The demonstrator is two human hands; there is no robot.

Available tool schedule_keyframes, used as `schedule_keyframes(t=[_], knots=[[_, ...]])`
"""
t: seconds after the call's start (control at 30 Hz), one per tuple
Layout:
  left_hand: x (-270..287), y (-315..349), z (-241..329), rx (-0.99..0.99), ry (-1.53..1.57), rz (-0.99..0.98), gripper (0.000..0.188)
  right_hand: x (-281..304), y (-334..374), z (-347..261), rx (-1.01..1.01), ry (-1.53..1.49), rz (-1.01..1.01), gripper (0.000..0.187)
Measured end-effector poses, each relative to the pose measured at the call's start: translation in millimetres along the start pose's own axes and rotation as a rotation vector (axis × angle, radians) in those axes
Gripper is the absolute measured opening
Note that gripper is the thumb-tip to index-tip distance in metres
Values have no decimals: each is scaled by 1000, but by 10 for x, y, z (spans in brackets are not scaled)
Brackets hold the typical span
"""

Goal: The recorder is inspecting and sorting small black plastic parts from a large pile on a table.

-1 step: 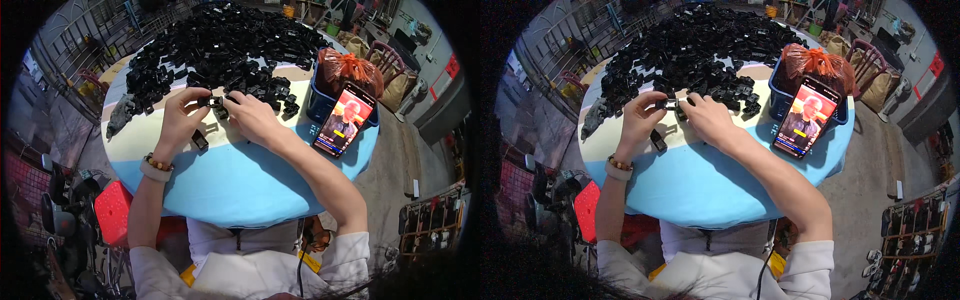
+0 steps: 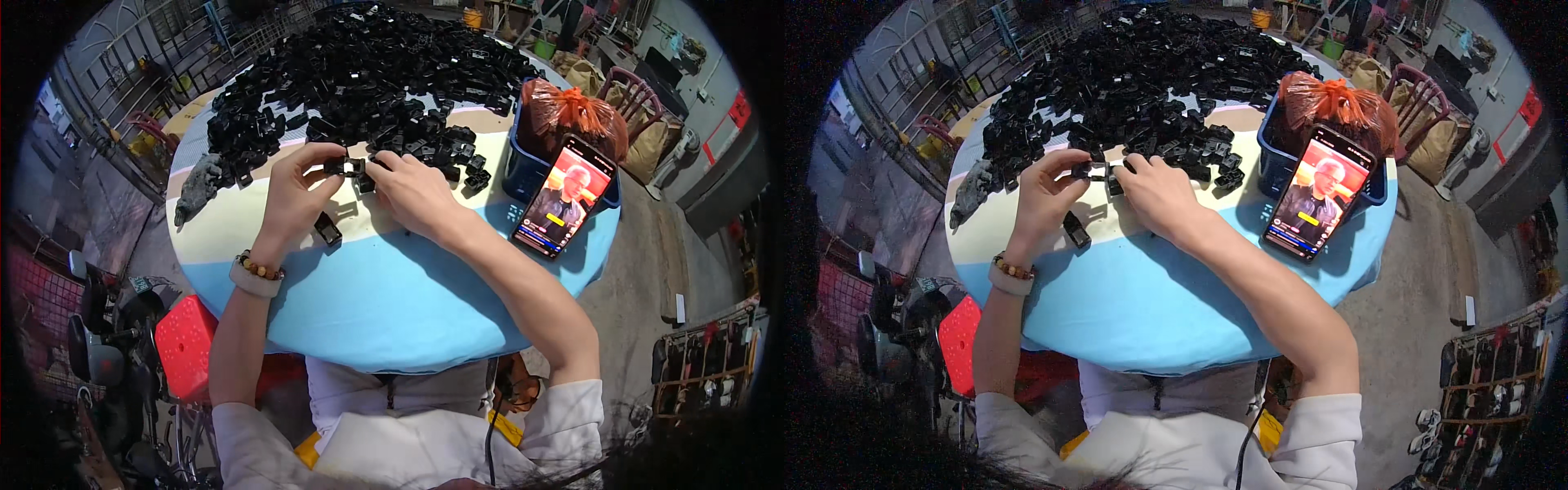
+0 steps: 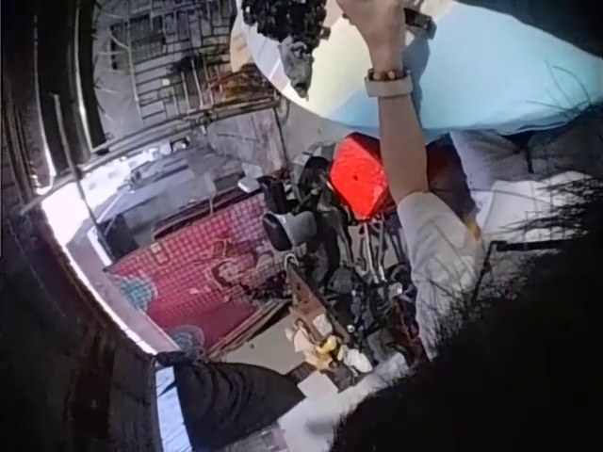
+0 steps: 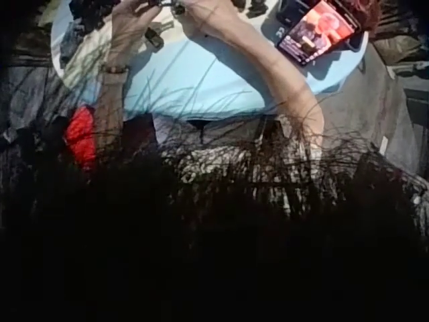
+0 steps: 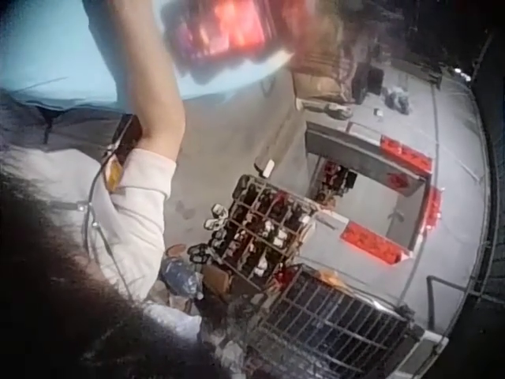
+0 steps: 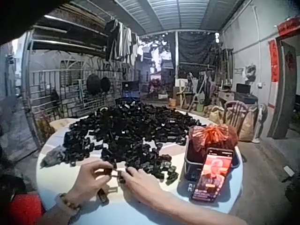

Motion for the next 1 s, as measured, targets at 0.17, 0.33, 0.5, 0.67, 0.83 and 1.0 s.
schedule_keyframes(t=[0.17,0.33,0.5,0.67,0.83,1.0], knots=[[-17,2,-2,-42,24,14,31,54,-46,143,-58,-33,-41,13],[-2,-4,14,10,13,3,30,154,13,200,-60,-227,-67,21],[4,6,40,65,154,-1,29,304,43,117,-288,-572,-302,28],[-51,-10,118,124,322,-5,32,318,30,75,-251,-1098,-171,24],[-94,21,163,117,290,-51,38,285,72,-12,-265,-1179,-172,25],[-180,18,188,117,355,-74,39,252,71,-51,-334,-1217,-126,26]])
Point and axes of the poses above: each hand's wrist, its own y-axis away from the middle knuckle, its own x-axis out of the back of the hand, z = x × y, the point moved 1 cm from there along -y, towards the middle knuckle, and after that the axes turned 14 degrees about -x, right-handed, at the moved point
